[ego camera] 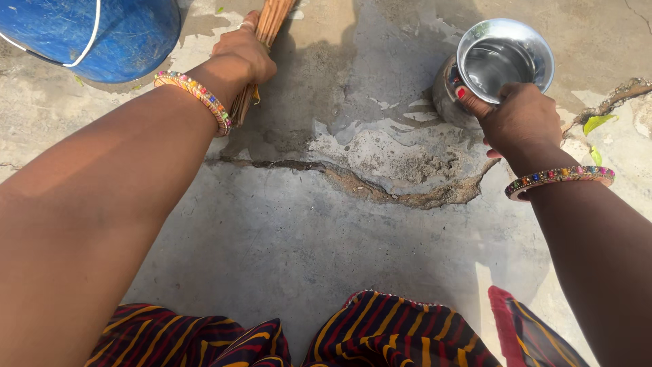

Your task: The person pours water from a metal pot onto a bundle of sticks and the ground, refills the pot from a blue bucket, and then sweeps the wet concrete using the bundle of sticks.

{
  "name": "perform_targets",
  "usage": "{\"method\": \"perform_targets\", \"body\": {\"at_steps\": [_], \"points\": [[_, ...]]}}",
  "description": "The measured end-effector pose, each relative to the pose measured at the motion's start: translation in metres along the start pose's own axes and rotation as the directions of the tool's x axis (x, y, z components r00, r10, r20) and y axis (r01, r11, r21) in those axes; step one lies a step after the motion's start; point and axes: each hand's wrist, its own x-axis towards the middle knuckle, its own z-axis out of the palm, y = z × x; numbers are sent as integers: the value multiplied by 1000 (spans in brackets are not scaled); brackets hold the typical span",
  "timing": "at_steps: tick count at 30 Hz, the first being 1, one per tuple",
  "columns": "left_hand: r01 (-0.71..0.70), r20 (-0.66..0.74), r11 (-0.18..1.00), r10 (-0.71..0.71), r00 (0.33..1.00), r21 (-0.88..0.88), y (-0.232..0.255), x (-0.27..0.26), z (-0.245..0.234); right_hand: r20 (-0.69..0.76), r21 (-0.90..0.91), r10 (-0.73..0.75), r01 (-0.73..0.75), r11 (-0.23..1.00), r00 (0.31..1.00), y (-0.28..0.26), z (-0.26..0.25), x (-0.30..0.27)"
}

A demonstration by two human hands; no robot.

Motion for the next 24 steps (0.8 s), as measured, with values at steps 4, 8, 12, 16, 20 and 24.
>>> {"method": "perform_targets", "body": {"at_steps": [4,8,12,16,20,24], "points": [[105,119,987,-90,989,-126,24,12,14,-17,-84,-38,37,996,999,4,1,2],[-185,195,981,192,962,-56,71,-16,31,-71,-85,-82,76,993,994,3,4,6],[-401,259,915,397,881,-38,87,-55,32,-1,-21,-49,49,999,999,6,4,7],[-341,205,939,326,923,44,71,-48,-2,-9,-21,-30,29,999,1000,1,4,2],[-192,35,979,190,981,71,30,-5,-21,7,-39,-7,8,999,1000,-1,2,0],[22,-24,995,-24,999,-100,30,42,2,0,-43,15,-15,999,1000,1,0,5]]}}
